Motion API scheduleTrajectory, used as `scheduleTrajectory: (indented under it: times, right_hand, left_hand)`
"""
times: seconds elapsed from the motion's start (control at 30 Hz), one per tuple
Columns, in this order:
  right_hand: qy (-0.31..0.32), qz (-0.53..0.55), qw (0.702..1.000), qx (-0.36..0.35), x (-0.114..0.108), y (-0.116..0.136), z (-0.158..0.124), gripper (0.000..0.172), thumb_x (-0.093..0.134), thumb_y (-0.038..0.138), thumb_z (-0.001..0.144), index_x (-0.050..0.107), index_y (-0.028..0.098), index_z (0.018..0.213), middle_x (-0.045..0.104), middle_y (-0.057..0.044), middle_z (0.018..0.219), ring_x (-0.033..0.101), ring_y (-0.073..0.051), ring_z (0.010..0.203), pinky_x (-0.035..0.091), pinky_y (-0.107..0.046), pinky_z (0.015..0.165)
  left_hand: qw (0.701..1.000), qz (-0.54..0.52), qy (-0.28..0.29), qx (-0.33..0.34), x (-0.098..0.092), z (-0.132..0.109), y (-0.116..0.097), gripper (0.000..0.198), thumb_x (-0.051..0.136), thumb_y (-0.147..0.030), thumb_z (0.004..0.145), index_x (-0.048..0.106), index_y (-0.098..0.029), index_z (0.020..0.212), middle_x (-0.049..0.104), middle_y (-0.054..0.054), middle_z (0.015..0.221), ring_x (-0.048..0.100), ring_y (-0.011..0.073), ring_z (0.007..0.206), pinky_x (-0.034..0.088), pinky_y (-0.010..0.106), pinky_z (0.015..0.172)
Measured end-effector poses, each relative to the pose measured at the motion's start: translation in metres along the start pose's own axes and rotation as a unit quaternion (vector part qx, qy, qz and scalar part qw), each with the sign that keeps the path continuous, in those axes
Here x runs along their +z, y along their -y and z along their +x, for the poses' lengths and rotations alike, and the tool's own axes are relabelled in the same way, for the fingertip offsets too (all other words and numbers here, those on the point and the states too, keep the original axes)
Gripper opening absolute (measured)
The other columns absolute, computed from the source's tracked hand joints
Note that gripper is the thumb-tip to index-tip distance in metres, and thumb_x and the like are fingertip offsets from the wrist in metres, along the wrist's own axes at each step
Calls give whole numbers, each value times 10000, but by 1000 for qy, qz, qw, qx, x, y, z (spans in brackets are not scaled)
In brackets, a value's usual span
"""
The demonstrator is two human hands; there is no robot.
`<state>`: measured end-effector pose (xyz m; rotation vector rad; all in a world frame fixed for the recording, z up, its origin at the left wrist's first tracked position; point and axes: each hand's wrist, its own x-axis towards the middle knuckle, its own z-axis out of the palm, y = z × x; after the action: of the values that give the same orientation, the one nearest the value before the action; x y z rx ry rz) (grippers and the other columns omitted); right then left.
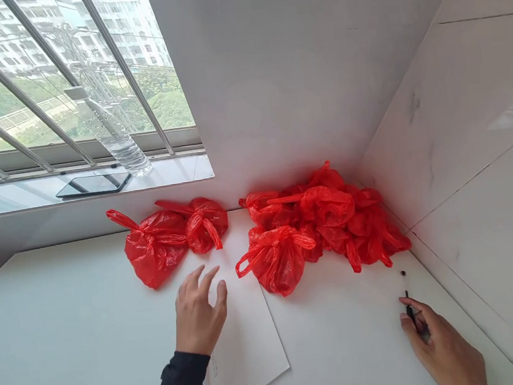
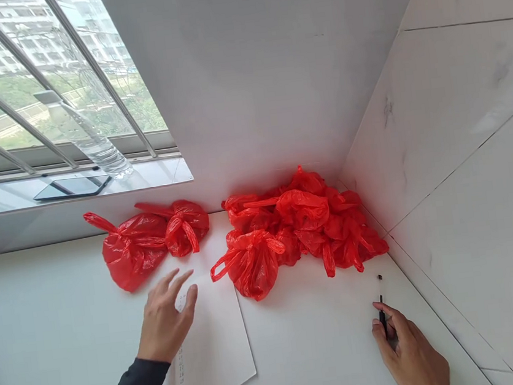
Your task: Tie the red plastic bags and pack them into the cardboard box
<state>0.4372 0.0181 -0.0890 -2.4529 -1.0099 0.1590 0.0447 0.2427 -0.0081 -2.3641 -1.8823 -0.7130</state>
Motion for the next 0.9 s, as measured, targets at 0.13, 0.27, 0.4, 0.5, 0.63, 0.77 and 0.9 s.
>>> scheduleTrajectory:
  times: [0.13,0.27,0.4,0.5,0.63,0.77,0.9]
  right_hand:
    - [20,3,1000,0,-2,-1,2,479,439,565,843,621,310,1205,655,-16,831,620,-226,677,412,-301,519]
    - [24,1,1000,-8,-5,-1,1,464,433,545,860,611,309,1217,655,-17,833,621,-225,688,395,-290,508]
    - [24,12,1000,-16,-5,-3,4,469,447,542,842,631,294,1195,659,-22,820,641,-238,729,388,-277,491]
    - [28,11,999,-16,-5,-6,7,463,460,540,834,641,296,1184,663,-17,819,647,-234,729,393,-278,492]
    - [26,13,1000,-13,-6,-4,6,441,453,527,850,635,311,1189,666,-5,834,649,-228,773,394,-278,508]
    - [28,17,999,-13,-7,0,3,432,446,522,867,624,313,1201,663,0,832,643,-225,772,382,-277,512]
    - [14,21,999,-23,-9,4,0,420,435,501,882,626,298,1195,661,-8,830,636,-229,771,377,-281,525]
  left_hand:
    - [996,-9,66,63,5,-68,-18,459,489,-408,943,623,-245,1351,572,126,1427,483,359,1358,450,563,1066]
    - [990,4,105,91,7,-98,-20,503,488,-369,949,528,-291,1445,469,108,1539,409,376,1425,401,624,1098]
    - [987,7,128,97,-1,-107,-18,494,483,-342,951,524,-317,1443,463,87,1545,408,357,1430,381,625,1116]
    - [986,-1,139,96,-8,-111,-19,456,488,-326,948,578,-334,1395,511,70,1511,441,349,1410,367,626,1128]
    - [986,-23,141,82,-18,-112,-24,362,510,-352,943,681,-335,1262,621,66,1397,531,347,1333,379,644,1113]
    - [989,-59,119,59,-27,-99,-36,326,494,-384,961,695,-279,1195,674,94,1266,605,320,1231,443,611,1071]
    - [988,-103,98,60,-26,-70,-65,372,456,-338,986,599,-239,1315,629,112,1294,597,268,1214,534,462,986]
